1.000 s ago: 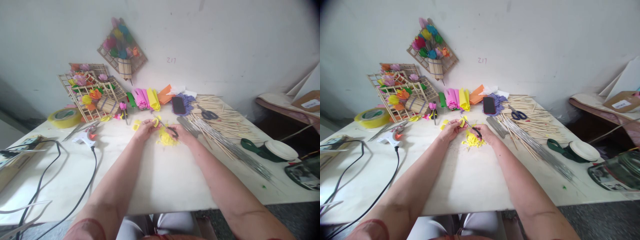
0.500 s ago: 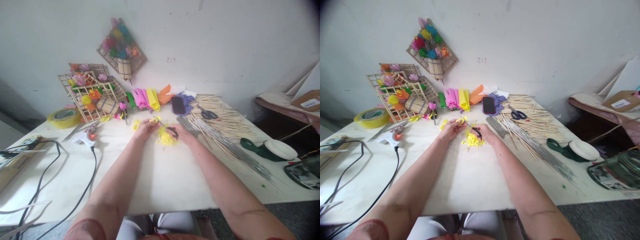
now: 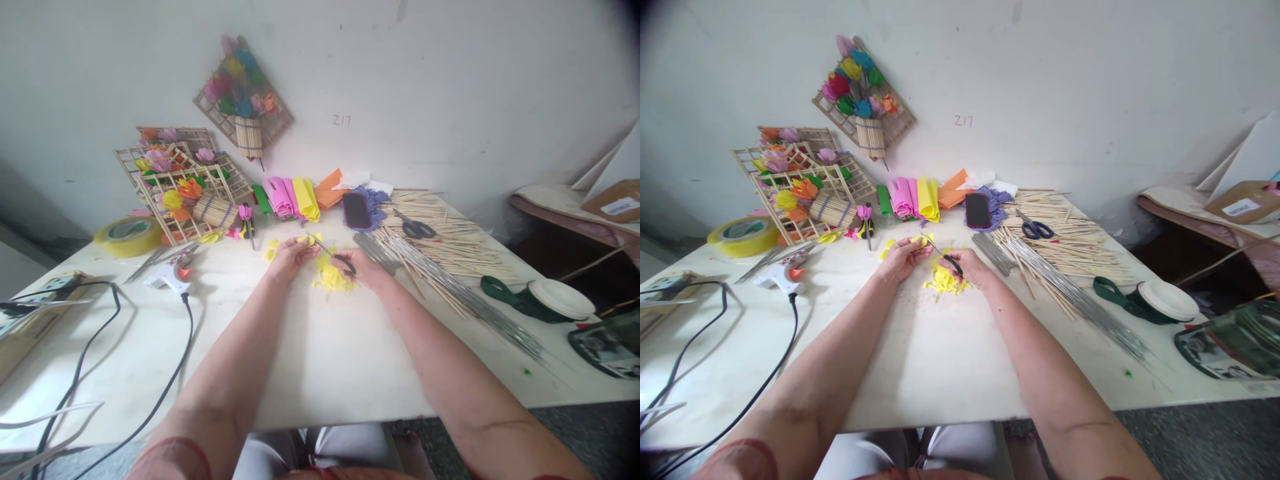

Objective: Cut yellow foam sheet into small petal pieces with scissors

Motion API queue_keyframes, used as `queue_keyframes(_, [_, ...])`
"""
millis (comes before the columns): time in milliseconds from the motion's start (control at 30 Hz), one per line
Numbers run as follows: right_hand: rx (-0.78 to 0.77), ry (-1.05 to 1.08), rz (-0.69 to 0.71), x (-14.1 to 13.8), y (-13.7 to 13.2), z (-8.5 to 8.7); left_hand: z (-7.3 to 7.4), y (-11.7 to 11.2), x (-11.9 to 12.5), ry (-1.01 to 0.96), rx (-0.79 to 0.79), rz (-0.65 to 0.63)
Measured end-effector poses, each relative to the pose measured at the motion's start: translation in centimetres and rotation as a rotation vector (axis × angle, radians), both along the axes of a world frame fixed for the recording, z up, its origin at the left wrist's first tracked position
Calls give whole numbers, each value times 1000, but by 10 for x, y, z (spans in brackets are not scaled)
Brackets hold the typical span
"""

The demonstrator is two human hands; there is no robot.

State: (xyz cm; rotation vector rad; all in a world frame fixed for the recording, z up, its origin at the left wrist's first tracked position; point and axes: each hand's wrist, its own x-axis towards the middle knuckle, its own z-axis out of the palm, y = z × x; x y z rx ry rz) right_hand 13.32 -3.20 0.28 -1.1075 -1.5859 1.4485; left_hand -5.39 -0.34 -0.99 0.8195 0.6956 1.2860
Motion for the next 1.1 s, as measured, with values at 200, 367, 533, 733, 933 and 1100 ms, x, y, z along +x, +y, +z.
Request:
queue_keyframes(200, [-7, 2, 11, 2, 0, -1, 1, -1, -1, 28, -14, -11])
queue_keyframes(367, [-15, 34, 21, 2, 1, -4, 2, -3, -1, 55, -1, -56])
queue_keyframes(533, [-30, 57, 20, 2, 2, -6, 3, -4, 0, 78, 3, -78])
queue_keyframes(733, [-12, 53, 12, 1, 3, -6, 3, -4, 0, 72, 0, -75])
queue_keyframes(933, [9, 29, -9, 0, 1, -3, 5, -4, 1, 64, -22, -36])
queue_keyframes(1100, [12, 15, 1, -1, 0, -1, 3, -3, 0, 53, -18, -26])
